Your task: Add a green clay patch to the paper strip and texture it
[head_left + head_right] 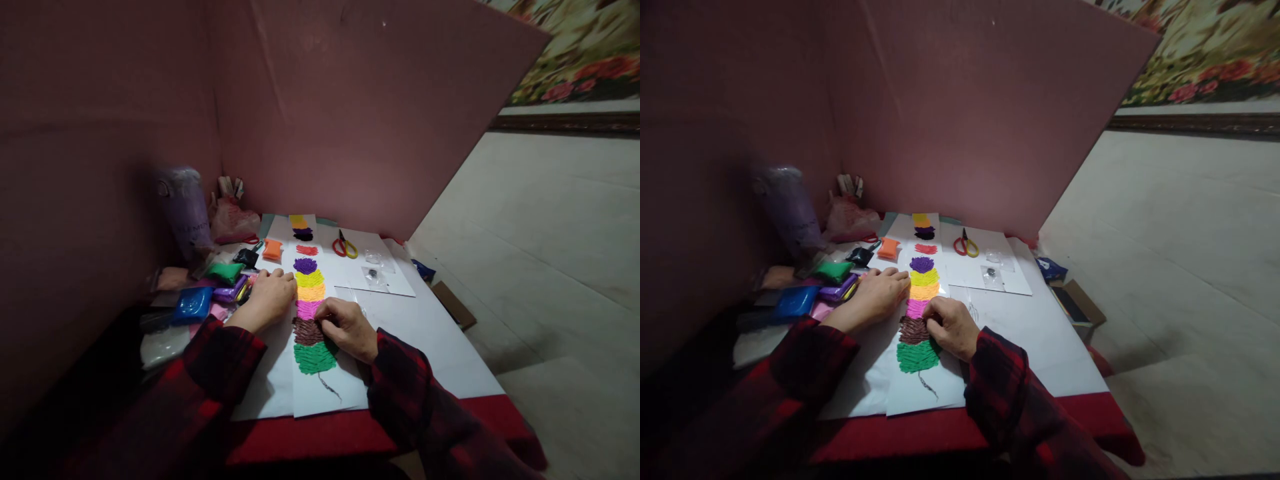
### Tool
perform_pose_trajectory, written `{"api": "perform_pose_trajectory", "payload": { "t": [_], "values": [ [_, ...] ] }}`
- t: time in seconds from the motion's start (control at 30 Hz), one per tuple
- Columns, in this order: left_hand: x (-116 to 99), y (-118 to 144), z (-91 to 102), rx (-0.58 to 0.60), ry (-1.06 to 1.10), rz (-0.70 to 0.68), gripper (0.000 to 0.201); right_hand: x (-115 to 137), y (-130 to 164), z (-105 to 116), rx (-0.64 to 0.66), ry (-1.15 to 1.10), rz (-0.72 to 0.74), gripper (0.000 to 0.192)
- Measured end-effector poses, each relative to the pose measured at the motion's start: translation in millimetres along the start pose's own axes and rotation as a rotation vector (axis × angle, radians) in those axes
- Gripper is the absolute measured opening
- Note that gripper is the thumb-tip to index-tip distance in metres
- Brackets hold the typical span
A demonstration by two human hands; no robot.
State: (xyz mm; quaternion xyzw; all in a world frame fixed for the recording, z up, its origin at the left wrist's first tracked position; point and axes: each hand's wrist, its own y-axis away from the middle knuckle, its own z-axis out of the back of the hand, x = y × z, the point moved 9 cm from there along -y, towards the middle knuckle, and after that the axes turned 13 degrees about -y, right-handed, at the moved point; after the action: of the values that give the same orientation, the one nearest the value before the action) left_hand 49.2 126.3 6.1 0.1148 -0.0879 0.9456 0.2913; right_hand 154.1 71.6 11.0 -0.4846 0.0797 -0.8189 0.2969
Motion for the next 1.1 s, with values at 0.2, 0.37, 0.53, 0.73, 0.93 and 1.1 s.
{"api": "perform_pose_trajectory", "payload": {
  "t": [0.2,0.37,0.53,0.73,0.93,1.1],
  "values": [
    [0.4,-0.4,-1.2,-0.005,0.007,0.008,0.02,3.5,1.0,0.2,0.005,0.007,0.008,0.019],
    [0.6,-0.5,-2.0,-0.006,0.01,0.008,0.018,5.4,2.6,-0.3,0.011,0.017,0.009,0.019],
    [0.2,-0.6,-2.1,0.0,0.007,0.001,0.02,5.7,4.9,-0.1,0.01,0.032,0.008,0.019],
    [0.4,0.1,-1.4,-0.001,0.003,0.004,0.019,6.2,8.0,-1.2,0.021,0.035,0.009,0.018],
    [0.1,0.3,-1.2,-0.005,-0.008,0.0,0.017,9.3,11.1,-2.3,0.03,0.034,0.023,0.017],
    [-0.2,0.0,-1.4,-0.003,-0.021,0.001,0.016,12.9,14.6,-3.0,0.031,0.039,0.039,0.017]
  ]
}}
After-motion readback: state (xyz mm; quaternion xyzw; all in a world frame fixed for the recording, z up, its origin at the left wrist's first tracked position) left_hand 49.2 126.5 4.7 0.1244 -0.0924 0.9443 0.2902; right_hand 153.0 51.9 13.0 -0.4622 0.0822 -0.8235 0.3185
